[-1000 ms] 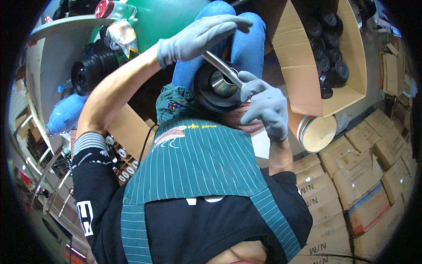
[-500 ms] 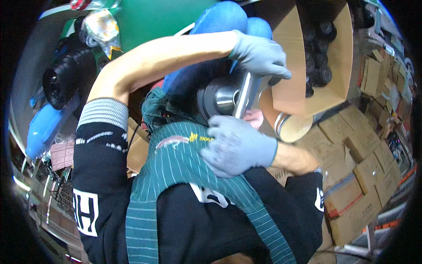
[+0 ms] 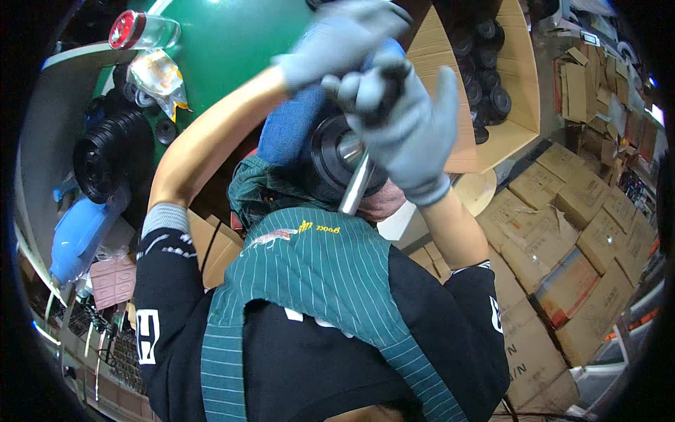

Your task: The person sits on the floor and repeatedly picks up black cylindrical containers, inserts a metal rod into the opening, and places the finished units on a green table. The person handles each container one at a time and stacks them in rows.

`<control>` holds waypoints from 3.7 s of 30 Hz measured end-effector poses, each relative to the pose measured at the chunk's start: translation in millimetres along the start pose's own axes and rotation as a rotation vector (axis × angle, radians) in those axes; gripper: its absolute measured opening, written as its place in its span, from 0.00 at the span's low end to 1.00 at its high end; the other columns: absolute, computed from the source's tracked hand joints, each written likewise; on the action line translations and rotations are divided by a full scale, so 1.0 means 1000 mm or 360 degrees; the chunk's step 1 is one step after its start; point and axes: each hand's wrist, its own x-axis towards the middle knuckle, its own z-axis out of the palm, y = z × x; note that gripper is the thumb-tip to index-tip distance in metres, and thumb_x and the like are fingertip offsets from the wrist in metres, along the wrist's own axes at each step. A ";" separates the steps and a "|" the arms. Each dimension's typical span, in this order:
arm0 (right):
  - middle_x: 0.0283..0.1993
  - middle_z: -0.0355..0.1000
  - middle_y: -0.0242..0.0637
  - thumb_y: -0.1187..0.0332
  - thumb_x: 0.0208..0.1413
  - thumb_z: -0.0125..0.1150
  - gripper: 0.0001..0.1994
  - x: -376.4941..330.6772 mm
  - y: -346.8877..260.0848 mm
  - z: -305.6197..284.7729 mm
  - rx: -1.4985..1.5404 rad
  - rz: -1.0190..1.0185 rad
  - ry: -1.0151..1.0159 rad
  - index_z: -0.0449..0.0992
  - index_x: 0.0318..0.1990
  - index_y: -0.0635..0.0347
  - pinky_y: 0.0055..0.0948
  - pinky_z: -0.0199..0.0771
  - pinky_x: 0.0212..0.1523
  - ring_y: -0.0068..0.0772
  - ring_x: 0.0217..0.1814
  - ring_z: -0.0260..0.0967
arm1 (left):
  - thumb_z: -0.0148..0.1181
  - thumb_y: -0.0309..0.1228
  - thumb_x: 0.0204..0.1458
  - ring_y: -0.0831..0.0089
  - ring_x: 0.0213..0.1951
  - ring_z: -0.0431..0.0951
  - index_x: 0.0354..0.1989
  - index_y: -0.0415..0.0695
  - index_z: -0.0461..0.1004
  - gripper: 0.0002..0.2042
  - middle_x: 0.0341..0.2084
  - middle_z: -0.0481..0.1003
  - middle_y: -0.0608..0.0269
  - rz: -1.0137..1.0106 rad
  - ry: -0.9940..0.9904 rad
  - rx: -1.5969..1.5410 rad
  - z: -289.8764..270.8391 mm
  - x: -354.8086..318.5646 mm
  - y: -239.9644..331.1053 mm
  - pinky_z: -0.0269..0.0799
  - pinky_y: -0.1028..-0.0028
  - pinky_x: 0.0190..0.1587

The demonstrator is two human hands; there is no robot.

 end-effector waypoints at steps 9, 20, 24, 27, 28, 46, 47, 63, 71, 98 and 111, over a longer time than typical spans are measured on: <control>0.82 0.57 0.54 0.24 0.65 0.32 0.54 0.016 0.014 -0.024 -0.0318 -0.0214 0.0866 0.42 0.86 0.57 0.59 0.34 0.84 0.55 0.86 0.48 | 0.62 0.48 0.65 0.65 0.27 0.86 0.35 0.42 0.82 0.19 0.27 0.81 0.52 -0.0208 -0.0886 0.1738 0.010 -0.112 0.165 0.79 0.62 0.27; 0.35 0.83 0.38 0.66 0.72 0.52 0.08 -0.015 -0.011 -0.089 -0.3560 -0.0933 -0.0316 0.77 0.47 0.55 0.45 0.79 0.49 0.48 0.40 0.80 | 0.64 0.55 0.64 0.57 0.22 0.85 0.30 0.46 0.76 0.23 0.17 0.78 0.51 -0.0204 -0.0062 0.1580 0.041 -0.132 0.119 0.77 0.60 0.22; 0.31 0.80 0.36 0.65 0.69 0.56 0.06 -0.046 0.006 -0.090 -0.3802 -0.0630 0.0043 0.77 0.46 0.55 0.45 0.76 0.40 0.43 0.37 0.80 | 0.63 0.49 0.67 0.51 0.18 0.79 0.29 0.46 0.71 0.20 0.15 0.74 0.51 0.0044 -0.0069 0.1450 0.022 -0.139 0.111 0.72 0.55 0.20; 0.25 0.74 0.30 0.62 0.66 0.62 0.10 -0.064 0.024 -0.062 -0.4256 -0.0702 0.0245 0.79 0.50 0.54 0.45 0.73 0.30 0.41 0.27 0.77 | 0.62 0.41 0.68 0.47 0.21 0.78 0.31 0.45 0.74 0.15 0.18 0.73 0.49 0.0174 -0.0211 0.1116 -0.003 -0.142 0.092 0.71 0.55 0.24; 0.24 0.74 0.30 0.62 0.67 0.61 0.10 -0.068 0.027 -0.051 -0.4406 -0.0523 0.0357 0.79 0.50 0.54 0.44 0.73 0.28 0.40 0.27 0.77 | 0.61 0.39 0.68 0.46 0.22 0.78 0.32 0.45 0.74 0.13 0.19 0.73 0.48 0.0285 -0.0245 0.0956 -0.012 -0.140 0.084 0.71 0.54 0.25; 0.76 0.62 0.68 0.42 0.44 0.84 0.50 -0.122 0.055 -0.002 -0.3212 0.0020 0.0892 0.73 0.71 0.62 0.49 0.65 0.77 0.67 0.78 0.63 | 0.59 0.61 0.65 0.49 0.30 0.86 0.37 0.45 0.80 0.27 0.26 0.83 0.49 -0.0921 0.0704 0.1227 -0.069 -0.158 -0.103 0.79 0.54 0.34; 0.76 0.63 0.67 0.44 0.42 0.86 0.49 -0.118 0.052 0.004 -0.3197 0.0044 0.0908 0.74 0.70 0.62 0.49 0.66 0.76 0.66 0.77 0.64 | 0.58 0.61 0.65 0.46 0.32 0.86 0.38 0.45 0.79 0.27 0.27 0.83 0.47 -0.0954 0.0696 0.1280 -0.066 -0.153 -0.116 0.80 0.52 0.36; 0.75 0.69 0.41 0.37 0.73 0.54 0.38 0.069 -0.010 -0.065 -0.0729 -0.0127 0.0896 0.64 0.78 0.55 0.47 0.70 0.73 0.41 0.76 0.67 | 0.88 0.37 0.37 0.33 0.73 0.65 0.57 0.47 0.75 0.36 0.74 0.60 0.33 0.0527 0.1005 0.0615 -0.105 -0.131 -0.021 0.65 0.43 0.73; 0.81 0.53 0.57 0.45 0.36 0.83 0.55 0.144 0.051 -0.071 -0.3565 0.0134 -0.0629 0.66 0.77 0.41 0.76 0.49 0.75 0.68 0.84 0.48 | 0.81 0.24 0.45 0.46 0.68 0.74 0.56 0.41 0.81 0.27 0.68 0.71 0.42 0.0460 0.1767 0.1439 -0.293 0.020 -0.049 0.71 0.55 0.69; 0.40 0.74 0.30 0.63 0.59 0.63 0.06 0.253 0.098 -0.125 -0.4176 0.0101 -0.1006 0.85 0.35 0.50 0.36 0.71 0.47 0.33 0.49 0.71 | 0.73 0.47 0.51 0.52 0.44 0.84 0.47 0.49 0.86 0.20 0.38 0.83 0.51 0.0010 0.0515 0.1919 -0.367 0.215 -0.163 0.80 0.56 0.50; 0.64 0.72 0.46 0.64 0.53 0.71 0.22 0.198 0.052 -0.060 -0.3826 -0.0469 -0.0863 0.79 0.56 0.55 0.51 0.67 0.71 0.49 0.75 0.65 | 0.72 0.30 0.44 0.59 0.45 0.82 0.42 0.61 0.86 0.15 0.36 0.82 0.63 -0.0253 0.0866 0.2164 -0.334 0.158 -0.132 0.77 0.57 0.46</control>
